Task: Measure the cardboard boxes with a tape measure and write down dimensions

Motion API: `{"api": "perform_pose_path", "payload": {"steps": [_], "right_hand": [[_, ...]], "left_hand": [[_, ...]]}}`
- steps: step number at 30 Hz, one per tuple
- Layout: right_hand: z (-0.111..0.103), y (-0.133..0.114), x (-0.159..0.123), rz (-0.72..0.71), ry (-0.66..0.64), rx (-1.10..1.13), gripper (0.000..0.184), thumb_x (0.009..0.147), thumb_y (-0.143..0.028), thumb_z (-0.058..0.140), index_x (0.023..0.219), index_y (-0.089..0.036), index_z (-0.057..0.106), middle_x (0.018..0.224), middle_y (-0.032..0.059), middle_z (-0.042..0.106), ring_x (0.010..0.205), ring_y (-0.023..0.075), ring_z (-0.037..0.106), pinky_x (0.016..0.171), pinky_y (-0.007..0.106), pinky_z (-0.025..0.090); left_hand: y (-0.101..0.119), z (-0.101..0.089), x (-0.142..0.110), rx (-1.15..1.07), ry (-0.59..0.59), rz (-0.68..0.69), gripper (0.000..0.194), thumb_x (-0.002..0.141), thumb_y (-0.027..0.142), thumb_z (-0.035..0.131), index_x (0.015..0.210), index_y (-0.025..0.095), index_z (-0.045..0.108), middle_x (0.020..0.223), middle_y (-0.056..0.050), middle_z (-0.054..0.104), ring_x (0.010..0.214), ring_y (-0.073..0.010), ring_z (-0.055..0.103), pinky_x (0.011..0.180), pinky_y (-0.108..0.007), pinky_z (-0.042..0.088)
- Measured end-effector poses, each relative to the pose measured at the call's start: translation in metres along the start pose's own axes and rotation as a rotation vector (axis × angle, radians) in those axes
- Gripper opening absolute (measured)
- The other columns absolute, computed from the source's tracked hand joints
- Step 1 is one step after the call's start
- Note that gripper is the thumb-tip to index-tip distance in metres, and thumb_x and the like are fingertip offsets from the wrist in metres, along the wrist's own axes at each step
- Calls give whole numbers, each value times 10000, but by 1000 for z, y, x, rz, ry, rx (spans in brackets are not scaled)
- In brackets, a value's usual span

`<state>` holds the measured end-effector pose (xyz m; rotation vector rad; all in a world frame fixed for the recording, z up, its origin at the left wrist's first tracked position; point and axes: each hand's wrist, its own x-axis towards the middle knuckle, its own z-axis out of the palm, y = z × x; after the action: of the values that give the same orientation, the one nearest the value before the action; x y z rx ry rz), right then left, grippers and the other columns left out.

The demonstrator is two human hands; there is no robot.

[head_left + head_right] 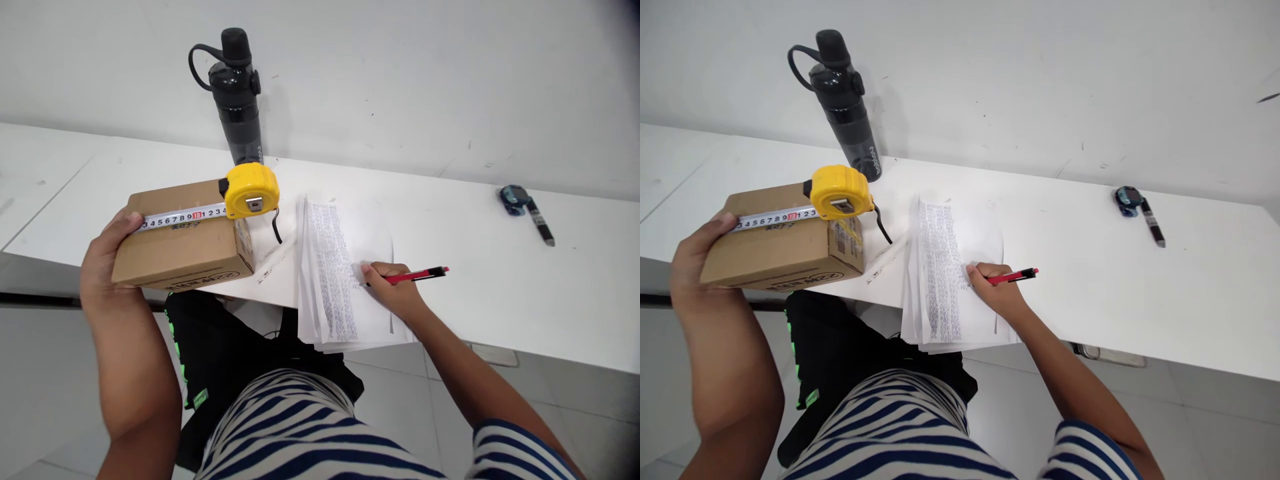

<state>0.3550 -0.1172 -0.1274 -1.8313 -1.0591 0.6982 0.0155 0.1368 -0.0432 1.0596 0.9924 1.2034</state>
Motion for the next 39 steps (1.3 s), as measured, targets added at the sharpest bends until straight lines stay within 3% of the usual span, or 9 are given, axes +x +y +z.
{"api": "perform_pose_path", "payload": {"steps": [3,7,10,13,17,21,26,36,39], "right_hand": [[2,0,0,-32,215,-121,394,907,-448,557,592,-217,511,592,8,496,587,163,476,541,313,398],[6,8,2,-176,467,-315,289,876,-402,593,1090,-218,656,1111,132,588,838,234,591,761,424,520],[10,17,8,-133,371,-409,571,862,-344,562,1403,-189,468,1388,218,403,907,266,613,818,508,537],[14,6,17,-228,236,-439,655,861,-372,555,1471,-218,377,1484,209,329,1162,356,558,916,584,511],[31,-51,39,-392,9,-281,725,850,-456,638,1490,-331,320,1501,131,408,1310,335,489,954,517,528],[59,-121,74,-536,-224,-90,959,777,-483,743,1530,-395,155,1594,100,299,1392,299,419,1010,474,496],[94,-172,104,-490,-280,-21,655,737,-531,765,1261,-254,488,1169,79,640,1009,245,641,848,397,539],[130,-210,97,-552,-351,-175,559,756,-576,716,1136,-249,469,1082,53,656,940,236,623,764,360,494],[147,-228,100,-567,-388,-291,553,765,-592,693,1127,-243,461,1038,53,673,884,238,631,715,342,469]], "left_hand": [[-1,-4,2,-7,-49,11,321,694,236,756,999,147,710,888,-11,721,757,-127,626,664,-206,529],[0,-8,0,18,-86,-33,344,687,290,766,994,154,692,866,-26,723,715,-152,646,614,-232,529],[3,-10,-3,21,-103,-63,418,670,340,778,1041,181,673,924,-33,727,755,-185,681,615,-253,542],[4,-12,-6,-20,-110,-83,474,643,336,799,1075,201,656,970,-27,723,773,-186,689,636,-258,552],[3,-17,-6,-87,-162,-126,545,639,330,803,1136,202,620,987,-36,717,771,-186,683,639,-268,548],[-1,-22,-5,-147,-194,-158,606,631,328,815,1177,196,587,961,-37,706,734,-163,659,641,-259,529],[-7,-29,-2,-195,-209,-170,632,655,343,822,1213,200,562,1005,-48,689,795,-170,661,715,-275,529],[-11,-30,0,-228,-215,-175,671,653,356,851,1233,209,547,1046,-62,689,843,-180,674,768,-293,537],[-13,-30,-1,-241,-234,-133,623,695,480,814,1195,195,578,1021,-70,703,842,-183,684,769,-288,537]]}}
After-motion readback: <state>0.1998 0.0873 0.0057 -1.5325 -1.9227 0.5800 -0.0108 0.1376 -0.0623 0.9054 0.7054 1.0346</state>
